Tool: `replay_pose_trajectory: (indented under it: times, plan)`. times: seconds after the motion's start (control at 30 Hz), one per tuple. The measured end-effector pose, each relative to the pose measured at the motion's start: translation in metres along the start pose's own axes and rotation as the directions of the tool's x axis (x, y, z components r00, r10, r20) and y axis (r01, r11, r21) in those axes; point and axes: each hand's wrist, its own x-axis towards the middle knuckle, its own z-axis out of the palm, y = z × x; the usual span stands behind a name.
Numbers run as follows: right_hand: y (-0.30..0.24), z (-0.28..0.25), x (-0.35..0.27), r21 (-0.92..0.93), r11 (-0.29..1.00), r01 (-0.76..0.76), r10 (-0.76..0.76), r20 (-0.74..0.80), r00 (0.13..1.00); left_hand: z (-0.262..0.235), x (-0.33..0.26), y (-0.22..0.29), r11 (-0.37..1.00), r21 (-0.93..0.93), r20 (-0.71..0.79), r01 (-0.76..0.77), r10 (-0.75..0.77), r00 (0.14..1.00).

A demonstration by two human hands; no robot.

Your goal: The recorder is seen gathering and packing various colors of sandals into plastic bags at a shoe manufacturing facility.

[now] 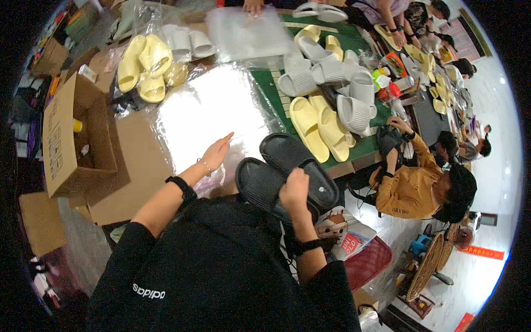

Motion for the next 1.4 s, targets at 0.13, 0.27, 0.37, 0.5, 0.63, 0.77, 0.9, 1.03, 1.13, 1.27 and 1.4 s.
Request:
replay_pose_trajectory:
  times: [0.13, 0.27, 0.37, 0.5, 0.63, 0.77, 0.9, 1.03, 1.13, 1.27, 1.4]
  plan:
    - [-0.02, 0.007, 0.012, -0.291, 0.957, 0.013, 0.01, 0.076, 0.997, 0.006, -0.012, 0.009, 0.815, 0.44, -0.016, -0.377, 0.426, 0.904]
    - [-0.027, 0.02, 0.026, -0.071, 0.997, 0.034, -0.036, -0.02, 0.999, -0.011, -0.036, 0.03, 0.791, 0.547, 0.098, -0.274, 0.265, 0.959]
    - [-0.033, 0.019, 0.026, 0.087, 0.993, 0.083, -0.078, -0.055, 0.995, -0.01, -0.038, 0.045, 0.75, 0.529, 0.13, -0.396, 0.389, 0.912]
    - [-0.038, 0.025, 0.027, 0.118, 0.991, 0.066, -0.055, -0.088, 0.995, -0.007, -0.037, 0.069, 0.801, 0.342, 0.146, -0.491, 0.471, 0.87]
    - [-0.044, 0.025, 0.037, 0.146, 0.989, 0.008, 0.015, -0.154, 0.988, -0.006, -0.043, 0.086, 0.774, 0.32, 0.153, -0.546, 0.527, 0.836]
    - [-0.064, 0.028, 0.038, 0.181, 0.955, 0.234, -0.225, -0.071, 0.972, -0.013, -0.047, 0.088, 0.811, 0.354, 0.067, -0.466, 0.475, 0.877]
    - [-0.057, 0.031, 0.047, 0.318, 0.943, 0.097, -0.071, -0.091, 0.993, -0.008, -0.052, 0.111, 0.715, 0.422, 0.175, -0.558, 0.539, 0.824]
    - [-0.061, 0.046, 0.048, 0.435, 0.851, 0.293, -0.218, -0.215, 0.952, -0.002, -0.062, 0.104, 0.778, 0.292, 0.084, -0.556, 0.558, 0.826]
    - [-0.056, 0.081, 0.055, 0.413, 0.9, 0.141, -0.136, -0.043, 0.99, -0.001, -0.075, 0.105, 0.83, 0.119, 0.081, -0.545, 0.539, 0.838]
    - [-0.095, 0.095, 0.058, 0.263, 0.907, 0.328, -0.319, -0.08, 0.944, -0.016, -0.093, 0.098, 0.843, 0.245, -0.045, -0.479, 0.503, 0.863]
    - [-0.132, 0.108, 0.052, 0.212, 0.821, 0.53, -0.522, -0.095, 0.848, -0.049, -0.106, 0.087, 0.774, 0.576, -0.195, -0.264, 0.443, 0.875]
